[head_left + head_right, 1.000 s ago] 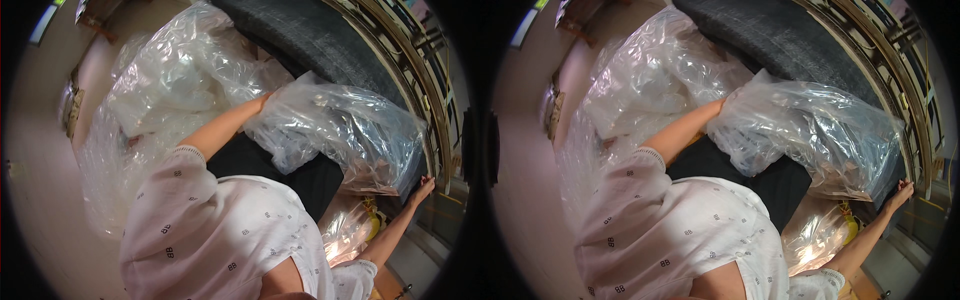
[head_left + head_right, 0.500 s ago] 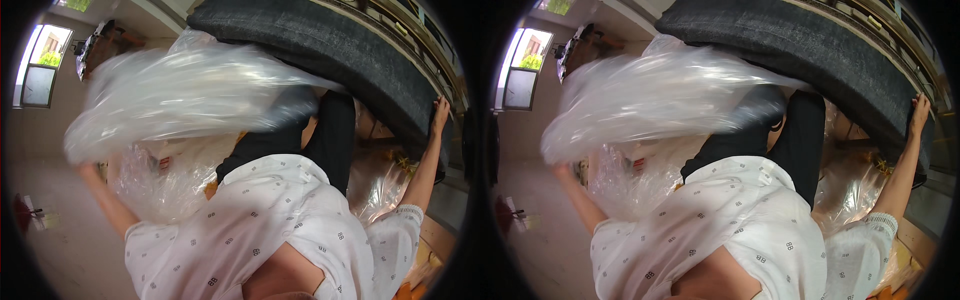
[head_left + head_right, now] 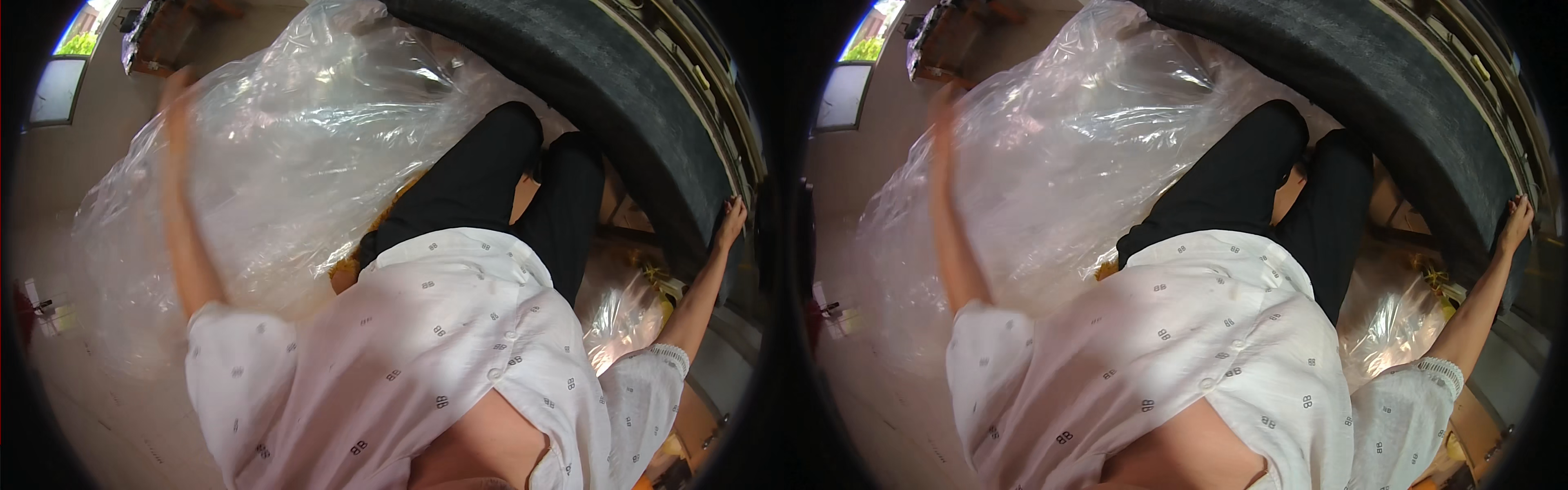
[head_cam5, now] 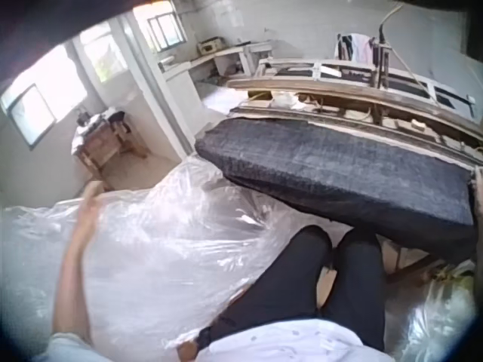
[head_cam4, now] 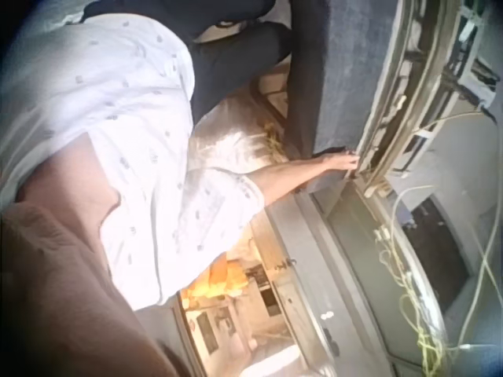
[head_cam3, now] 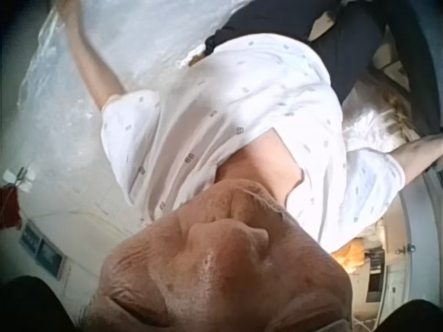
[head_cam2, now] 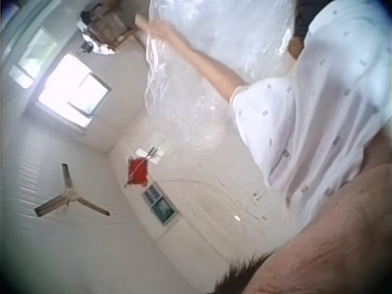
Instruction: Wrapping a large manufacturing part or object in clear plastic protective film.
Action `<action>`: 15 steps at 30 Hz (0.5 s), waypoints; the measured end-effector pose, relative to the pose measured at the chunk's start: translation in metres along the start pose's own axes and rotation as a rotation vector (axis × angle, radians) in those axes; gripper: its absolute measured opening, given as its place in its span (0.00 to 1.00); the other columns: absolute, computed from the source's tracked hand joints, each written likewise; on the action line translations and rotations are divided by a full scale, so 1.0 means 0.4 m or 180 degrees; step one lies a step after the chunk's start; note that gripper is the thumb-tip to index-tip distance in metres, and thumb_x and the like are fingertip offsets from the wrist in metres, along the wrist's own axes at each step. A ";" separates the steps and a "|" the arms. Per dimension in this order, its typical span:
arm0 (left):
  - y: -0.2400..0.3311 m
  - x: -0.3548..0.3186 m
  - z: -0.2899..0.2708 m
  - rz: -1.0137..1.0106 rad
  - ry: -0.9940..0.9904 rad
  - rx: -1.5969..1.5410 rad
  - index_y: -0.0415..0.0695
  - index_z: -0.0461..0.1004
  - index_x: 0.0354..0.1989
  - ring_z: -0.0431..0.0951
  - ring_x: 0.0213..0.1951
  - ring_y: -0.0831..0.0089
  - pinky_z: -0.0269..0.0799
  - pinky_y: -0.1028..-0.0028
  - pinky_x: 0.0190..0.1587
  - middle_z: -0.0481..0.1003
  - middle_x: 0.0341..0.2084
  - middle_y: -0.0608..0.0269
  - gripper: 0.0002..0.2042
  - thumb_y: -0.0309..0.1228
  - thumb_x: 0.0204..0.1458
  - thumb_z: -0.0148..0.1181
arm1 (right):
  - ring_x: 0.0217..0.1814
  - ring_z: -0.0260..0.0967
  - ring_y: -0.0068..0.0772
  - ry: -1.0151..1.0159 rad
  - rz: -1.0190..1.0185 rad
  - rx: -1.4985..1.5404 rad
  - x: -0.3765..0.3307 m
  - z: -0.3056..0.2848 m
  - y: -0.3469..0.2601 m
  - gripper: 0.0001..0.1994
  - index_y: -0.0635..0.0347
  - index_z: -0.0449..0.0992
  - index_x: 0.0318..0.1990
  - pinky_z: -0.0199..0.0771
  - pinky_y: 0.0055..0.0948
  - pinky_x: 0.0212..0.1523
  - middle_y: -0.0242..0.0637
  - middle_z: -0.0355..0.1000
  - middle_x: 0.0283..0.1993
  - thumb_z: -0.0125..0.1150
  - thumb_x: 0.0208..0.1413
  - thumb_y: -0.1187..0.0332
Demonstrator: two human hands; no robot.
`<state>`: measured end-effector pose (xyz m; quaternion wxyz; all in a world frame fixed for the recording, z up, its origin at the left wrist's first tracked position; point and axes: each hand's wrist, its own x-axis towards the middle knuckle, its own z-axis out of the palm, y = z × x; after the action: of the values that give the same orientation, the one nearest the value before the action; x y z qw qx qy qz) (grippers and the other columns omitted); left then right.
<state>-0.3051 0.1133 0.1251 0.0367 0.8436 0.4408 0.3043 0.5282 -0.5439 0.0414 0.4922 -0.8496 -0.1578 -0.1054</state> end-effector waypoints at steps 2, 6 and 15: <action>0.306 -0.017 0.304 -0.0106 -0.1456 -0.1499 0.41 0.58 0.58 0.64 0.52 0.62 0.60 0.69 0.53 0.63 0.53 0.53 0.29 0.40 0.48 0.57 | 0.46 0.65 0.29 -0.0040 0.0165 0.0124 -0.005 0.023 0.028 0.25 0.66 0.65 0.50 0.63 0.26 0.50 0.39 0.67 0.45 0.47 0.57 0.50; 0.424 -0.193 0.818 0.0513 -0.2382 -0.0175 0.36 0.46 0.61 0.49 0.63 0.59 0.40 0.59 0.63 0.51 0.61 0.47 0.51 0.57 0.34 0.62 | 0.47 0.64 0.29 -0.0045 0.0101 -0.0142 -0.040 0.014 0.032 0.27 0.66 0.64 0.51 0.61 0.26 0.50 0.39 0.67 0.46 0.48 0.56 0.49; -0.080 -0.973 0.795 -0.4924 -0.3249 -0.1876 0.43 0.73 0.38 0.72 0.40 0.54 0.67 0.64 0.42 0.73 0.35 0.49 0.13 0.37 0.49 0.50 | 0.48 0.63 0.29 -0.0329 -0.0601 -0.1427 -0.107 -0.010 -0.001 0.19 0.61 0.69 0.47 0.58 0.25 0.51 0.34 0.66 0.45 0.51 0.56 0.54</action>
<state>-0.3204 -0.0997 -0.3311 0.6231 0.3083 0.7106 -0.1082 0.4881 -0.5542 0.0292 0.2707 -0.9232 -0.2342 -0.1397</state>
